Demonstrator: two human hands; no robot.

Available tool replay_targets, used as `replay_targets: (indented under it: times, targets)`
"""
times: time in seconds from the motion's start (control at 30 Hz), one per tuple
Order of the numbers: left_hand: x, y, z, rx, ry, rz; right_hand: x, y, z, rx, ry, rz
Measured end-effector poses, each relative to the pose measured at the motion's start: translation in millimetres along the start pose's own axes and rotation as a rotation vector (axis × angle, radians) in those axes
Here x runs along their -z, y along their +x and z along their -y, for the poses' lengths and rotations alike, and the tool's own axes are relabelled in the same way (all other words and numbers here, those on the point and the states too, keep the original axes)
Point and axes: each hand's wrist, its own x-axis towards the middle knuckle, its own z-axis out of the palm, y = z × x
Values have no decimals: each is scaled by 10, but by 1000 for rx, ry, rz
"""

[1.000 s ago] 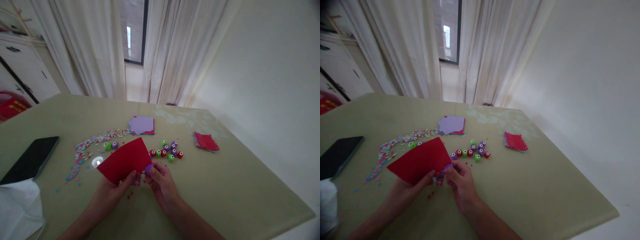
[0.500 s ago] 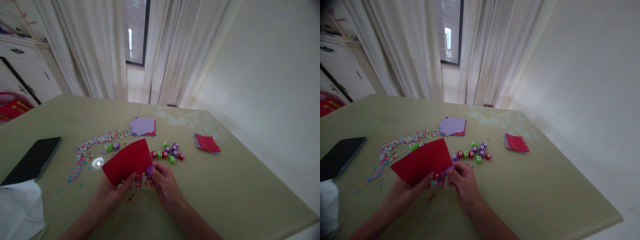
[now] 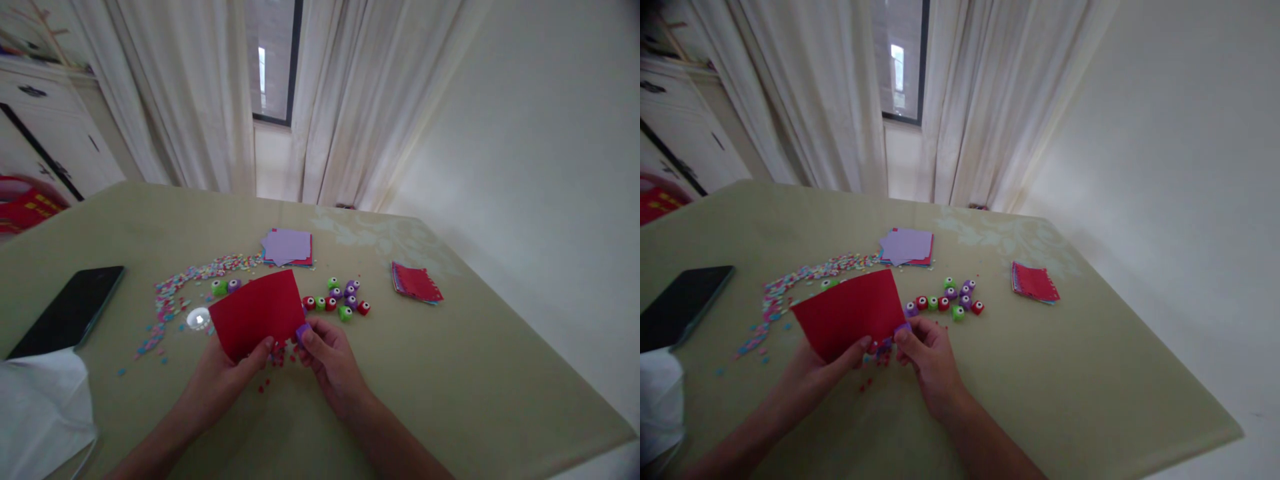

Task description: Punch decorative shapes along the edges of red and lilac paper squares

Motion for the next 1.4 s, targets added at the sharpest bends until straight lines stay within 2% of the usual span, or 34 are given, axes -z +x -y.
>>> replay_targets:
  times: [0.2,0.53,1.03,1.4]
  targets:
    - [-11,22,-63,-19,-18,-3,-10,1,18,-22,0,0]
    - [-23,11,18,-30,-6,-2,-18,-7,27,-17,-23,33]
    - [-46,-1,2,-35,-15,46,27,10,-40,-64,-45,-16]
    - [-30,-22,-15,-22,15,21,4,-21,-9,-34,-72,53]
